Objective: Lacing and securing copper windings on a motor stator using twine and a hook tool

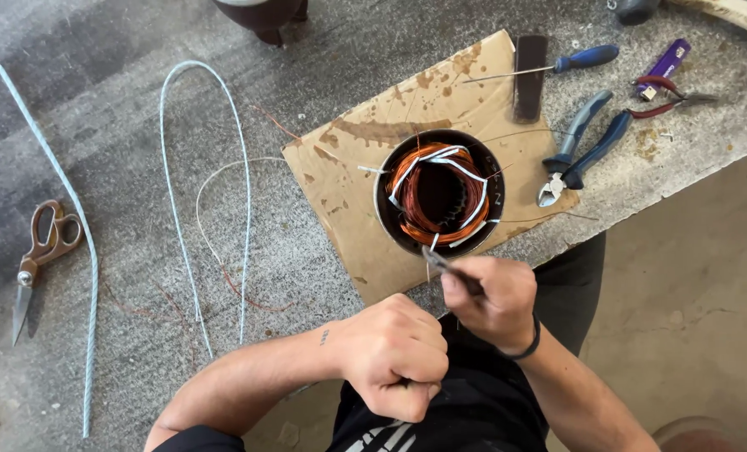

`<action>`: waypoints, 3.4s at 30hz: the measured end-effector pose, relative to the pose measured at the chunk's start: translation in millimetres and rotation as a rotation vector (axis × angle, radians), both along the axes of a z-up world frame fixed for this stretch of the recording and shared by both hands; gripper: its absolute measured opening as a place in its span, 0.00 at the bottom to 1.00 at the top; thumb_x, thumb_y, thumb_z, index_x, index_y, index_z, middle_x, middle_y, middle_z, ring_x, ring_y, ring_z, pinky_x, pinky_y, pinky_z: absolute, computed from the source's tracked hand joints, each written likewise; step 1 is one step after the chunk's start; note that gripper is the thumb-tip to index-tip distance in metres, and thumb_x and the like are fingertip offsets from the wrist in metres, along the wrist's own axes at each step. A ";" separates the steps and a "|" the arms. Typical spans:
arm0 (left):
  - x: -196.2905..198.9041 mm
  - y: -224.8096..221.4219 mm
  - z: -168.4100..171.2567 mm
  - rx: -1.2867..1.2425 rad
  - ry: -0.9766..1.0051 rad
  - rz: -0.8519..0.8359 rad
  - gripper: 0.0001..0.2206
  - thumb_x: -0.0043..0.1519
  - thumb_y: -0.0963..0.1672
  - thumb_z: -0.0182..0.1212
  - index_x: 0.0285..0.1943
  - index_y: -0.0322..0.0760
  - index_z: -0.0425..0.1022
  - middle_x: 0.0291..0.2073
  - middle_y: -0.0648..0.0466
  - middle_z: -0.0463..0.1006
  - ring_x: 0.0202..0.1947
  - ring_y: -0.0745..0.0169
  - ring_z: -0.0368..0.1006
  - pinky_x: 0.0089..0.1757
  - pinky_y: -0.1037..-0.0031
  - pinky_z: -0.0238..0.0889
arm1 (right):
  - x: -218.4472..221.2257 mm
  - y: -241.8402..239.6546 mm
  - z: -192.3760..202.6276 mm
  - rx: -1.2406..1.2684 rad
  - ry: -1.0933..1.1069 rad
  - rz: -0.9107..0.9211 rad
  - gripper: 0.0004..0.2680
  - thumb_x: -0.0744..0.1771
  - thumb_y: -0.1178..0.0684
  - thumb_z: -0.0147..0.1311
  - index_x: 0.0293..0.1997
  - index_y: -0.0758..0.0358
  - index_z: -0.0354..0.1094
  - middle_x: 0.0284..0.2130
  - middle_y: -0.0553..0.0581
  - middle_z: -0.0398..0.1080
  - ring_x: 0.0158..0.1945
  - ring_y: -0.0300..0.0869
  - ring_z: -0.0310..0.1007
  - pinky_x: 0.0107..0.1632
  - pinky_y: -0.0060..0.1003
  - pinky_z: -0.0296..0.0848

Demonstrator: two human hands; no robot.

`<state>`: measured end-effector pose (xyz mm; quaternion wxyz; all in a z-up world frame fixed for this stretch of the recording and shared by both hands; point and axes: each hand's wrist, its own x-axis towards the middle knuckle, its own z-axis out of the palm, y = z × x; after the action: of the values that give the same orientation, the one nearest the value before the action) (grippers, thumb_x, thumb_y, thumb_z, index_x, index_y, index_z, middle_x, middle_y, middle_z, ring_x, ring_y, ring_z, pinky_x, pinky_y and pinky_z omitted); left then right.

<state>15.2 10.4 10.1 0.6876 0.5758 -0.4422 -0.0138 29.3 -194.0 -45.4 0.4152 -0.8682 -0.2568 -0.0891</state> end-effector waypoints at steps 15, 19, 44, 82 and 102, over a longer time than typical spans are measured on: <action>-3.8 2.6 1.9 0.015 -0.020 -0.023 0.09 0.53 0.37 0.50 0.23 0.37 0.55 0.17 0.52 0.56 0.17 0.47 0.49 0.25 0.63 0.45 | -20.4 -34.3 10.4 0.188 0.384 -0.162 0.20 0.62 0.47 0.66 0.54 0.62 0.60 0.25 0.50 0.76 0.25 0.30 0.74 0.31 0.25 0.74; -2.9 4.7 4.2 -0.005 -0.020 -0.026 0.10 0.53 0.37 0.49 0.23 0.37 0.53 0.17 0.52 0.54 0.17 0.47 0.47 0.25 0.63 0.44 | -22.2 -54.9 26.7 0.178 0.527 -0.020 0.22 0.61 0.56 0.66 0.56 0.56 0.55 0.25 0.49 0.73 0.24 0.30 0.68 0.29 0.24 0.68; -6.6 1.9 2.7 0.041 -0.017 -0.003 0.08 0.48 0.36 0.49 0.22 0.37 0.53 0.16 0.53 0.55 0.17 0.48 0.48 0.25 0.64 0.46 | 29.4 -11.9 66.6 -0.277 0.193 0.227 0.09 0.70 0.46 0.49 0.38 0.56 0.74 0.22 0.49 0.72 0.22 0.42 0.70 0.27 0.38 0.65; -9.0 -1.7 7.6 0.043 -0.023 -0.058 0.11 0.55 0.37 0.51 0.23 0.37 0.53 0.17 0.52 0.56 0.17 0.46 0.51 0.25 0.61 0.47 | 28.5 -10.6 78.0 -0.304 0.176 0.294 0.10 0.69 0.45 0.51 0.28 0.52 0.69 0.16 0.48 0.67 0.18 0.43 0.68 0.23 0.39 0.61; 5.4 19.0 44.1 0.320 -0.077 -0.134 0.08 0.70 0.44 0.48 0.41 0.34 0.68 0.25 0.49 0.67 0.24 0.45 0.65 0.28 0.59 0.55 | 25.8 -46.7 67.7 -0.189 0.354 0.275 0.07 0.67 0.49 0.54 0.34 0.57 0.75 0.24 0.48 0.76 0.24 0.39 0.75 0.31 0.33 0.69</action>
<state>20.6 29.4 54.2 0.5673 0.6472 -0.4978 -0.1079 55.2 -240.7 22.3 0.3790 -0.8620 -0.3031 0.1464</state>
